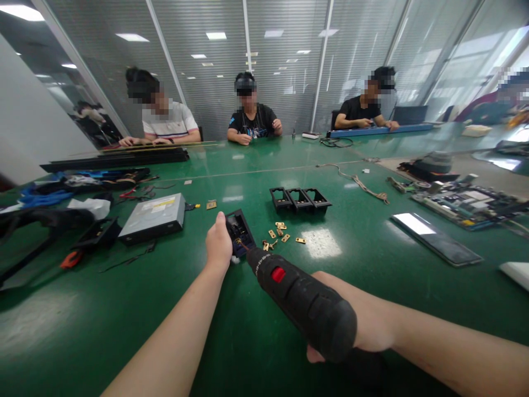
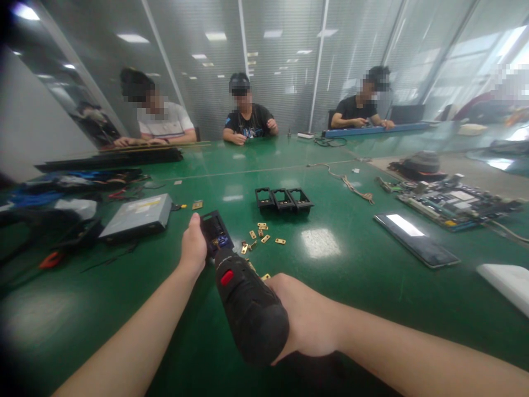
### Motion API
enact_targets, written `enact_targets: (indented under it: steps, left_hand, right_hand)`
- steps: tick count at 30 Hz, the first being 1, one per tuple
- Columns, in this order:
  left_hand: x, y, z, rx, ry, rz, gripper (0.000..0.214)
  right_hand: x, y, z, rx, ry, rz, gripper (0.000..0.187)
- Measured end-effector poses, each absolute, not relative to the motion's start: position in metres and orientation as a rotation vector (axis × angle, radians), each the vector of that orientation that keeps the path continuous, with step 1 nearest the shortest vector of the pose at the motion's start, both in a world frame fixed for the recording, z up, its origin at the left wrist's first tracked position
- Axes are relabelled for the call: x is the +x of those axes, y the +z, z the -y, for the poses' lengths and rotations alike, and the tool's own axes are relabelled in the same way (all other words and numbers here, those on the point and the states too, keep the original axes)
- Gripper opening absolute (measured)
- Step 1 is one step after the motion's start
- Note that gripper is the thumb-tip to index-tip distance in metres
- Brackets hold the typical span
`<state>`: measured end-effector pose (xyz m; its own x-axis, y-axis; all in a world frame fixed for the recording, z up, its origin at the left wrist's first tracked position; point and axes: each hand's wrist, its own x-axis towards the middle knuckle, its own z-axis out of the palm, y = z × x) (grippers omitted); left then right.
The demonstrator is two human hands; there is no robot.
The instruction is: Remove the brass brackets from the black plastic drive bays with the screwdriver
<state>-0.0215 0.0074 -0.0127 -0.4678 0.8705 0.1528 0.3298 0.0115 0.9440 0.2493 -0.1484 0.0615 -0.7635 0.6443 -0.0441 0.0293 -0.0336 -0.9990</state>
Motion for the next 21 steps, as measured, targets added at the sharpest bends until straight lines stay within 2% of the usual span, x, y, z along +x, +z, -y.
enact_targets:
  steps: [14, 21]
  left_hand:
    - [-0.0211, -0.0119, -0.0085, 1.245, 1.491, -1.797, 0.072]
    - [-0.0200, -0.0109, -0.0067, 1.220, 1.502, -1.774, 0.070]
  right_hand:
    - [0.2495, 0.0546, 0.1465, -0.733, 1.786, 1.864, 0.040]
    - [0.2485, 0.0584, 0.1471, -0.706, 1.826, 1.860, 0.035]
